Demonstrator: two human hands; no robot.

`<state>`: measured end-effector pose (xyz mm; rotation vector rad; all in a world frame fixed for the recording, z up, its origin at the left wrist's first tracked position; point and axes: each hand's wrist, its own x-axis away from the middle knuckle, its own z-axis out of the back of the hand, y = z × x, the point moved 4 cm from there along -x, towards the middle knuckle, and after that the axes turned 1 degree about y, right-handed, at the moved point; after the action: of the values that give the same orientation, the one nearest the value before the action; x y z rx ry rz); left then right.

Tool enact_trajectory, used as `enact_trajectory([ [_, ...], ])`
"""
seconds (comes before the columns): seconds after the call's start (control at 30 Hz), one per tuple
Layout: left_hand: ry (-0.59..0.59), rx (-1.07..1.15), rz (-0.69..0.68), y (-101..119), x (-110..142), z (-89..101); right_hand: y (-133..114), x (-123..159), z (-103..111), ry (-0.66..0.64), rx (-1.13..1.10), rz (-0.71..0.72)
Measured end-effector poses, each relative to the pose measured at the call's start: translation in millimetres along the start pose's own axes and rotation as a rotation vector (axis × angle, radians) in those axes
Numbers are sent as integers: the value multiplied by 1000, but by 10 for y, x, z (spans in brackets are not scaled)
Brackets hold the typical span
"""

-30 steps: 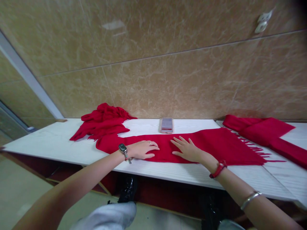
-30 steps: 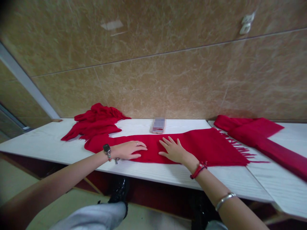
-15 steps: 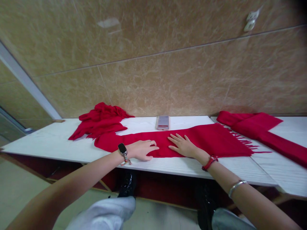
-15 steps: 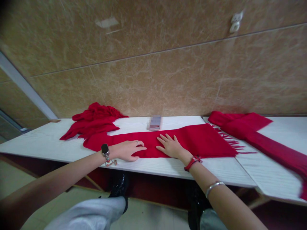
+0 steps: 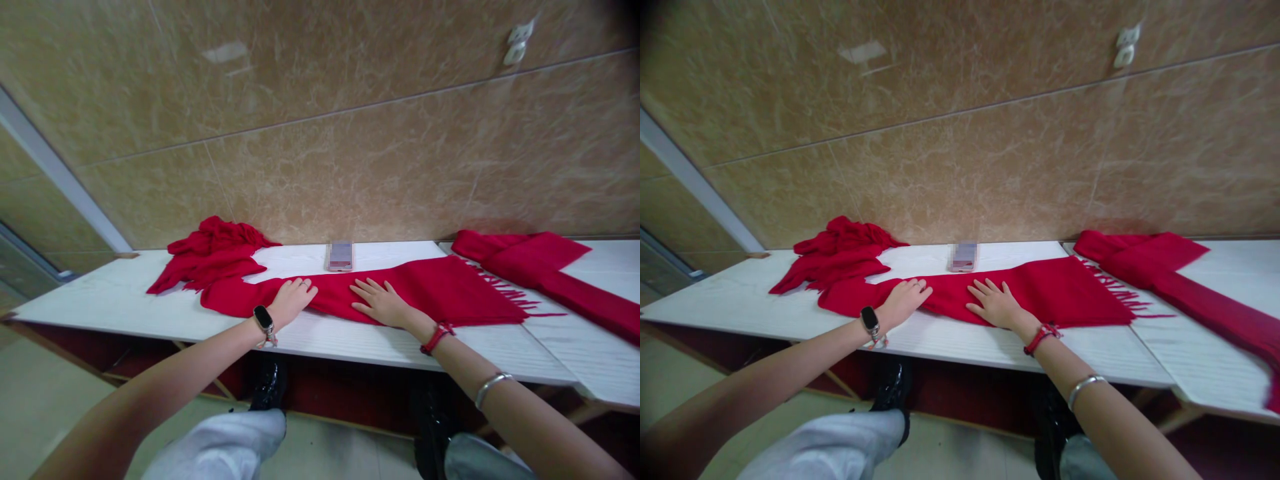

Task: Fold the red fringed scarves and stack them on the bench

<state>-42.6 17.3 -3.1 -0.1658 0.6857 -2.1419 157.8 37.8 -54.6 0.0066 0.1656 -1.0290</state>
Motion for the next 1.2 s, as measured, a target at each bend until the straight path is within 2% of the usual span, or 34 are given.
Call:
enact_trajectory([
  [0.1,-75,25,11,-145,91,-91,-3,-1,-1,-2,14,-2],
  [0.23,-98,127,-194,-154,253,-145,3,-2,-11,7,18,9],
  [0.33,-153,219,-324,-105,354,-101,16,-1,-29,16,27,16],
  [0.47,-283,379,-356,-185,346,63,32,-2,-52,26,31,16],
  [0.53,-245,457,-329,-316,250,188,38,-4,-56,32,26,13],
  [0.63,-95,455,-208,-573,41,322,41,-6,-57,30,21,11],
  [0.7,-24,380,-105,-709,-61,323,40,-6,-52,23,23,7],
  [0.73,-34,346,-76,-745,-82,289,40,-6,-48,20,23,4],
  [0.8,-171,323,-101,-744,-50,171,37,-5,-38,18,22,-3],
  [0.9,-412,399,-195,-717,149,38,27,-5,-28,21,17,14],
  [1.03,-572,640,-223,-823,387,31,31,-6,-44,36,14,29],
  [1.1,-510,721,-132,-919,383,-1,44,-6,-61,47,10,21],
  [1.17,-341,664,67,-1041,316,-96,55,-8,-79,55,8,20],
  [1.2,-300,609,155,-1086,286,-173,58,-10,-87,56,9,22],
])
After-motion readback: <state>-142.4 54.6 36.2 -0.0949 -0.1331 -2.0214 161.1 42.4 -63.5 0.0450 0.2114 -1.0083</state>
